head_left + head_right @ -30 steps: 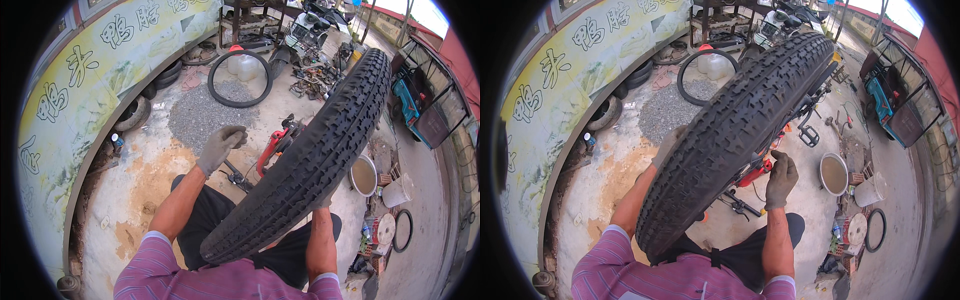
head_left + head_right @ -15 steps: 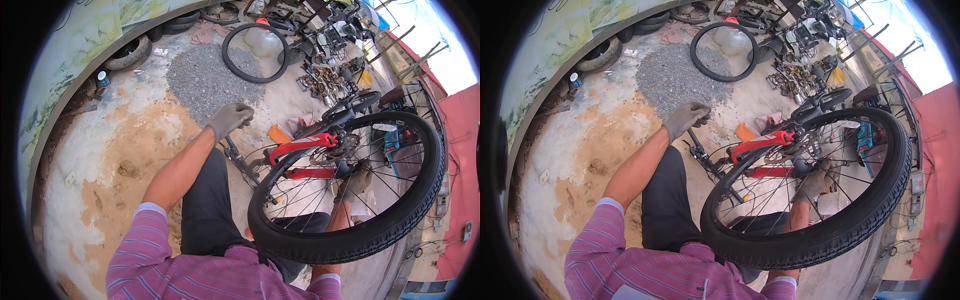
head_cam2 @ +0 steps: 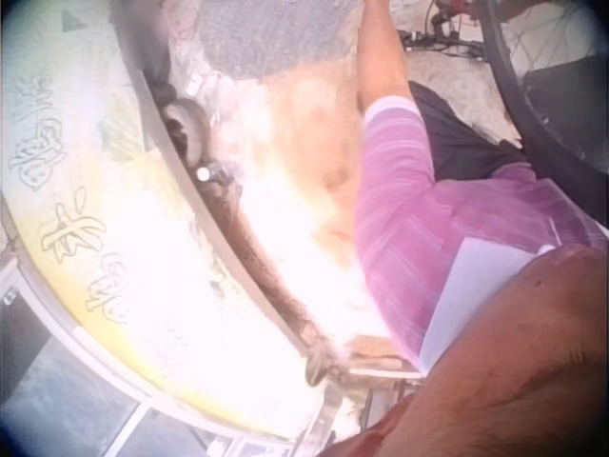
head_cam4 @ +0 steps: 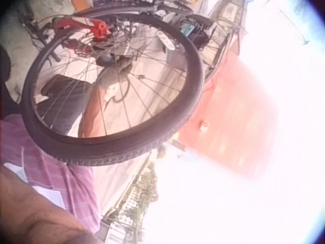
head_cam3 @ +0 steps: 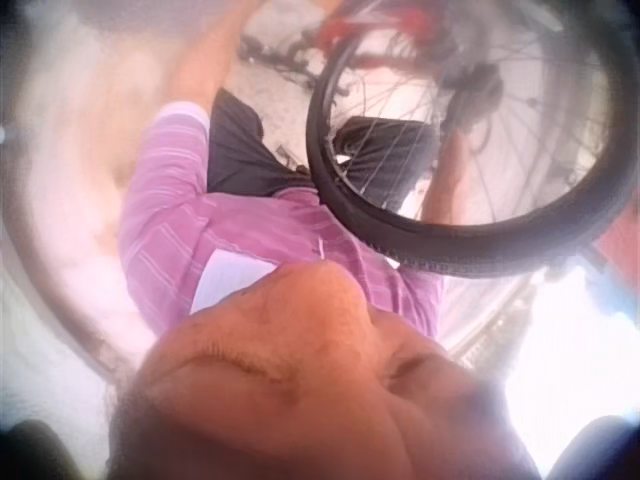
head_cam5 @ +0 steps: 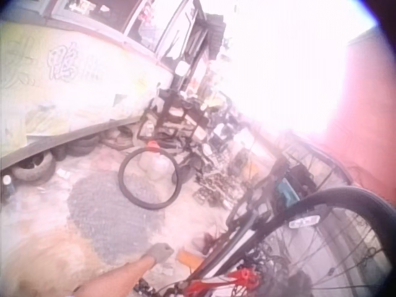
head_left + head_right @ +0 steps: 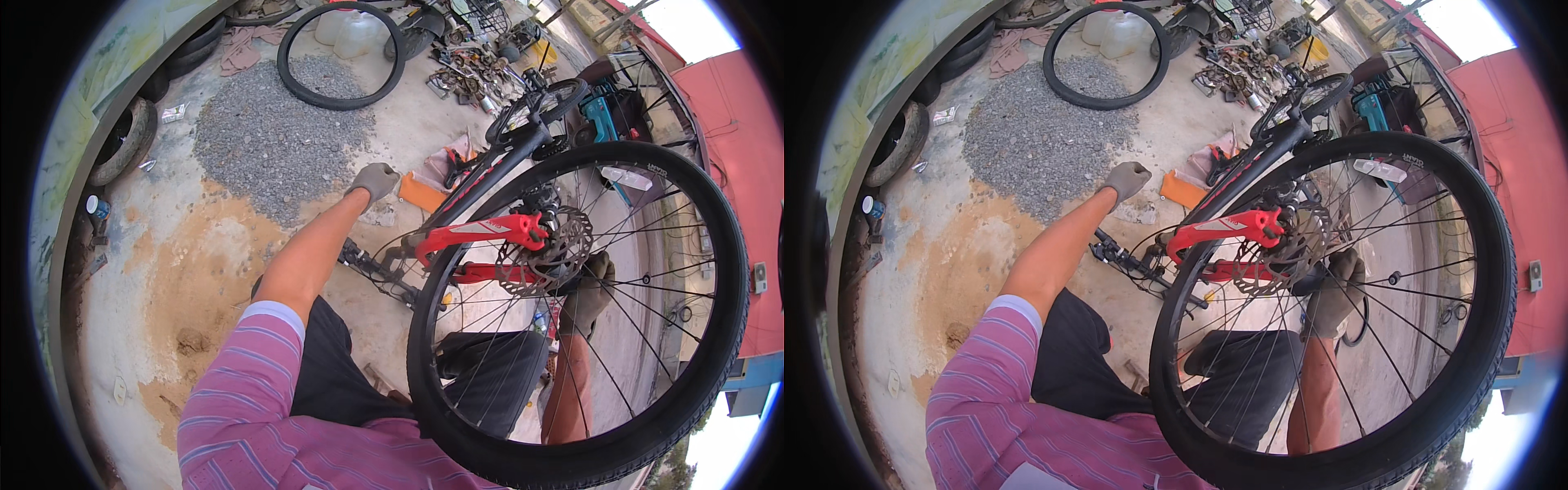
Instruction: The person uses a red tool to adjust the rear hub of a bicycle wheel. They repeatedly tighten and loosen the hub, rotate the wheel to check alignment, and make small adjustments throughout the clip.
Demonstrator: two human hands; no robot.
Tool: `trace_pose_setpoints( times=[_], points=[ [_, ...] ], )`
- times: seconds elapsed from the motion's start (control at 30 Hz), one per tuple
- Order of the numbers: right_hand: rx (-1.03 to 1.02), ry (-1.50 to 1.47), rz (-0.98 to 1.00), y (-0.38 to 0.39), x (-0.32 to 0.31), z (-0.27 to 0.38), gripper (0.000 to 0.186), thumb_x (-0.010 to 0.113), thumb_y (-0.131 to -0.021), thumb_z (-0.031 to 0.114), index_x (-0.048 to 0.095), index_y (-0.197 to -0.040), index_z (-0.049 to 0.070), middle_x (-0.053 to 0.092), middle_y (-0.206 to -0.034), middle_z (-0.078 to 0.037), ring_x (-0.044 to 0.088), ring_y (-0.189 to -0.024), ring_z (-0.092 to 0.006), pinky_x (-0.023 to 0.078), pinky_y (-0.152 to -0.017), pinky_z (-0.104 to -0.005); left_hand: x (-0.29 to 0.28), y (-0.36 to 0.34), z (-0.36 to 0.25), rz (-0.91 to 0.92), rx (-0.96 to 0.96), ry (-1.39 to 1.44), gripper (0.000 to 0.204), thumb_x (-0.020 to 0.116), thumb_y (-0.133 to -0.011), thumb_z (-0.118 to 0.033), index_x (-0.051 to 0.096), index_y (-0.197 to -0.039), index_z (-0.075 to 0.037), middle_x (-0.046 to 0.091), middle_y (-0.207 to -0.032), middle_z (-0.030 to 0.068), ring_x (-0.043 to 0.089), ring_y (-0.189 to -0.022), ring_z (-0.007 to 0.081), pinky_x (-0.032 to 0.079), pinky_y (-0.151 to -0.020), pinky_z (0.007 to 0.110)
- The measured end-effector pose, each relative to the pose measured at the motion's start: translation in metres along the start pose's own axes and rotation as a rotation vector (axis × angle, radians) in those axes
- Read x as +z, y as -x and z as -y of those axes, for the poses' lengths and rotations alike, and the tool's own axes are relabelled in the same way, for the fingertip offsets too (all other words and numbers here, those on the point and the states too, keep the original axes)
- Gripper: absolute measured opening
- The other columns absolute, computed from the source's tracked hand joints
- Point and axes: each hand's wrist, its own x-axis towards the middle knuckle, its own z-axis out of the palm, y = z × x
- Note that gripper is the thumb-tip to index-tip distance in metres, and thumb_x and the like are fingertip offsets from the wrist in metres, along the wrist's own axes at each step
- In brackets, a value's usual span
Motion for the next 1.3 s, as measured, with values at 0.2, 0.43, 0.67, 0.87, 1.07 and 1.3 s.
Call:
trace_pose_setpoints(
  times=[0.2, 0.43, 0.67, 0.87, 1.07, 1.3],
  points=[
    [0.218, 0.347, -0.080, 0.044, -0.038, 0.057, 0.031, 0.056, -0.109, 0.029, 0.058, -0.087, 0.007, 0.056, -0.076, 0.003, 0.048, -0.067, -0.0037, 0.037, -0.058, -0.0218, 0.046, -0.039, 0.060, 0.350, -0.072, -0.330, 0.043, 0.065, -0.091, -0.042, 0.073, -0.121, -0.012, 0.073, -0.123, 0.0159, 0.069, -0.114, 0.0333, 0.054, -0.099, 0.045],
    [0.653, 0.336, -0.189, 0.114, -0.117, 0.107, 0.040, 0.054, -0.109, 0.030, 0.045, -0.072, 0.016, 0.038, -0.060, 0.008, 0.031, -0.048, -0.0021, 0.021, -0.043, -0.0231, 0.108, -0.086, 0.078, 0.423, 0.178, -0.488, 0.052, 0.067, -0.091, -0.041, 0.065, -0.135, -0.014, 0.060, -0.142, 0.0179, 0.063, -0.124, 0.0353, 0.051, -0.104, 0.045],
    [0.846, 1.120, -0.178, 0.175, -0.222, 0.176, 0.029, 0.053, -0.107, 0.037, 0.058, -0.093, 0.013, 0.056, -0.073, 0.000, 0.054, -0.062, -0.0155, 0.041, -0.053, -0.0315, 0.174, -0.122, 0.083, 0.566, 0.217, -0.581, 0.062, 0.068, -0.091, -0.041, 0.055, -0.147, -0.018, 0.041, -0.160, 0.0171, 0.052, -0.137, 0.0356, 0.047, -0.110, 0.050],
    [0.997, 1.377, -0.157, 0.187, -0.237, 0.186, 0.027, 0.055, -0.106, 0.037, 0.059, -0.106, 0.010, 0.063, -0.086, -0.005, 0.061, -0.073, -0.0209, 0.050, -0.060, -0.0357, 0.203, -0.152, 0.124, 0.577, 0.169, -0.679, 0.067, 0.071, -0.089, -0.039, 0.052, -0.148, -0.015, 0.032, -0.166, 0.0154, 0.048, -0.141, 0.0350, 0.046, -0.112, 0.048],
    [1.042, 1.356, -0.101, 0.171, -0.193, 0.158, 0.029, 0.058, -0.105, 0.035, 0.057, -0.117, 0.009, 0.064, -0.097, -0.008, 0.063, -0.078, -0.0232, 0.053, -0.065, -0.0378, 0.237, -0.173, 0.169, 0.357, 0.307, -0.710, 0.042, 0.061, -0.093, -0.017, 0.064, -0.133, -0.005, 0.053, -0.148, 0.0182, 0.060, -0.126, 0.0339, 0.055, -0.099, 0.046],
    [0.908, 1.109, 0.101, 0.153, -0.128, 0.110, 0.037, 0.061, -0.104, 0.032, 0.055, -0.131, 0.007, 0.065, -0.111, -0.011, 0.064, -0.085, -0.0259, 0.058, -0.071, -0.0403, 0.204, -0.164, 0.191, 0.297, 0.272, -0.602, 0.024, 0.058, -0.091, -0.007, 0.074, -0.109, -0.008, 0.065, -0.117, 0.0195, 0.067, -0.105, 0.0387, 0.057, -0.090, 0.047]
  ],
)
